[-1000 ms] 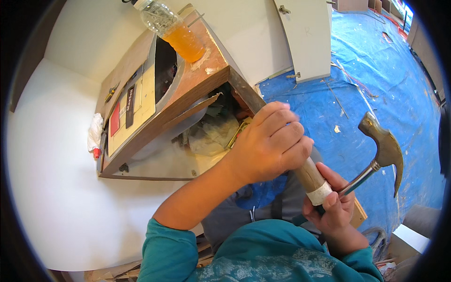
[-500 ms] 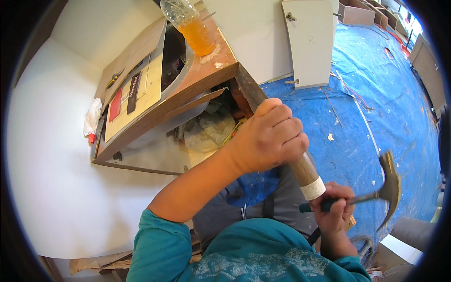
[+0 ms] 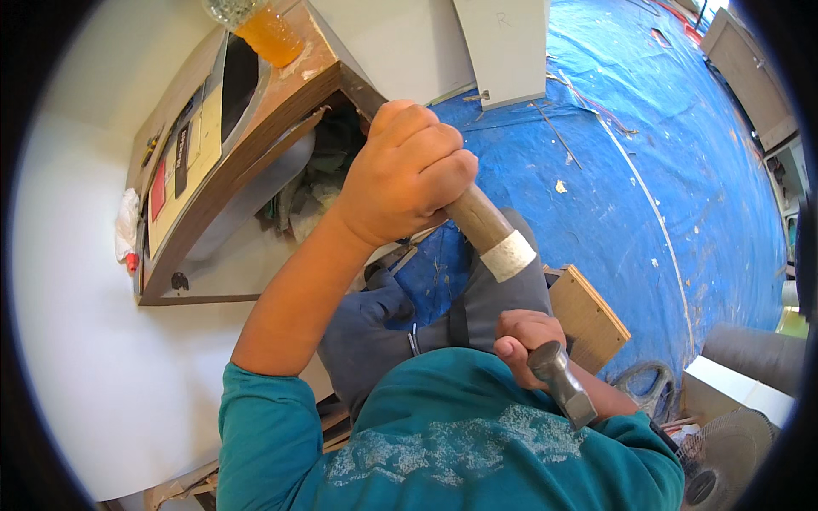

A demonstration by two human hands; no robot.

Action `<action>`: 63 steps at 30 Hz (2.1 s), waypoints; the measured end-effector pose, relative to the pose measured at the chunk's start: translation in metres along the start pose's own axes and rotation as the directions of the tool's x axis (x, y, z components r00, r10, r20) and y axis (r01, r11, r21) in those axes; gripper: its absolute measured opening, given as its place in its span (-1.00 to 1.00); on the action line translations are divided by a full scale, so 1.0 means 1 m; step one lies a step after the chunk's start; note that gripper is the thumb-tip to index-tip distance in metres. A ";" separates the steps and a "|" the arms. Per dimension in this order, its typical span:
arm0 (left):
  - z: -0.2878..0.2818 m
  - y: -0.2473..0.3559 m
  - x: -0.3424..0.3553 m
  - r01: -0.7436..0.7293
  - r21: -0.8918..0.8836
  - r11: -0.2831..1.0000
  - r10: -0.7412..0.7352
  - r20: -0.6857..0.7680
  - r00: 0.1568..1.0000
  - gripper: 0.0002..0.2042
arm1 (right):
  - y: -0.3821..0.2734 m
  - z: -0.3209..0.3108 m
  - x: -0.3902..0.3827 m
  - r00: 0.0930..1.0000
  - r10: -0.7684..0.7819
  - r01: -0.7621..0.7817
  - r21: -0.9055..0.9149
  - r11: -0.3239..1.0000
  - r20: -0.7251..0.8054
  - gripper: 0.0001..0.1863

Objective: The person uses a hammer and a metal pry bar to remove a damaged section of a wooden cabinet. They repeatedly strike the pry bar to loosen the wood and then pull away broken pieces by hand.

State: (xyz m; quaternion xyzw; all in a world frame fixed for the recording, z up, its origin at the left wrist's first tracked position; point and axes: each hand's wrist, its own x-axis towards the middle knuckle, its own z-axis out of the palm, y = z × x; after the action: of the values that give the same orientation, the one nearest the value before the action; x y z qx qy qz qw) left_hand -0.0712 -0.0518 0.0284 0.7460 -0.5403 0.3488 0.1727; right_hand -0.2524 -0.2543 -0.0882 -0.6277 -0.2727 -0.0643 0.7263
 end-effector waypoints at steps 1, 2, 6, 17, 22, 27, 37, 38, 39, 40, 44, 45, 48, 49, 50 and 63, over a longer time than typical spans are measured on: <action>0.002 0.001 0.003 -0.010 -0.007 1.000 0.010 -0.021 1.000 -0.73 | 0.000 0.000 -0.001 1.000 -0.021 0.021 0.030 0.999 -0.002 -0.55; 0.001 0.000 0.004 -0.014 -0.006 1.000 0.014 -0.015 1.000 -0.73 | 0.002 0.002 0.000 1.000 -0.021 0.021 0.000 1.000 -0.023 -0.56; -0.005 -0.001 0.003 -0.008 -0.019 1.000 0.008 0.014 1.000 -0.73 | -0.002 0.010 0.011 0.956 0.277 -0.287 -0.106 0.952 -0.095 -0.59; -0.013 0.000 -0.003 -0.008 -0.053 0.999 0.006 -0.032 0.999 -0.73 | 0.015 0.011 0.017 0.995 -0.091 0.086 -0.130 0.988 -0.034 -0.66; -0.015 -0.001 -0.003 -0.017 -0.067 0.998 0.014 -0.039 0.999 -0.73 | 0.029 0.016 0.011 0.997 0.082 -0.082 -0.168 0.982 -0.004 -0.67; -0.015 -0.001 -0.005 -0.011 -0.072 0.997 0.008 -0.045 0.999 -0.73 | 0.003 0.014 0.022 0.995 -0.092 0.094 -0.038 0.995 0.042 -0.68; -0.020 -0.003 -0.011 -0.007 -0.067 0.998 0.006 -0.005 1.000 -0.80 | 0.003 0.022 0.025 0.985 -0.171 0.171 -0.074 0.982 0.003 -0.67; -0.020 -0.003 -0.011 -0.011 -0.070 0.997 0.011 -0.003 1.000 -0.80 | 0.005 0.022 0.025 0.984 -0.180 0.178 -0.122 0.976 -0.004 -0.66; -0.020 -0.003 -0.009 -0.013 -0.077 0.997 0.012 -0.021 1.000 -0.79 | 0.009 0.022 0.025 0.982 -0.189 0.184 -0.170 0.968 -0.010 -0.66; -0.019 -0.002 -0.006 -0.015 -0.083 0.996 0.012 -0.038 0.999 -0.77 | 0.013 0.022 0.024 0.980 -0.198 0.190 -0.217 0.957 -0.015 -0.66; -0.014 -0.003 -0.008 -0.027 -0.091 0.995 0.020 -0.071 0.997 -0.73 | 0.023 0.024 0.015 0.988 0.155 -0.153 -0.093 0.984 0.011 -0.68; -0.015 -0.002 -0.008 -0.020 -0.097 0.995 0.014 -0.064 0.998 -0.73 | 0.016 0.027 0.017 0.997 0.080 -0.081 -0.129 0.988 -0.013 -0.69; -0.018 -0.002 -0.007 -0.008 -0.100 0.995 0.002 -0.057 0.998 -0.74 | 0.003 0.022 0.022 0.986 -0.166 0.167 -0.088 0.982 0.021 -0.70; -0.017 -0.003 -0.006 -0.010 -0.096 0.995 0.004 -0.059 0.998 -0.75 | 0.000 0.020 0.026 0.970 -0.243 0.244 -0.043 0.969 0.025 -0.71; -0.017 -0.002 -0.006 -0.012 -0.093 0.996 0.007 -0.058 0.998 -0.75 | 0.002 0.020 0.026 0.979 -0.201 0.204 -0.133 0.970 0.036 -0.70; -0.020 -0.004 -0.007 -0.010 -0.058 0.998 0.010 0.003 1.000 -0.81 | 0.004 0.026 0.027 0.997 -0.080 0.075 -0.264 0.962 -0.007 -0.70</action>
State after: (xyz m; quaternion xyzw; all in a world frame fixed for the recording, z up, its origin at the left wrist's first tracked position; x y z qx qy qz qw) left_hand -0.0757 -0.0332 0.0377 0.7386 -0.5541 0.3326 0.1916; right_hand -0.2361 -0.2224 -0.0770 -0.7069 -0.2798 -0.1340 0.6356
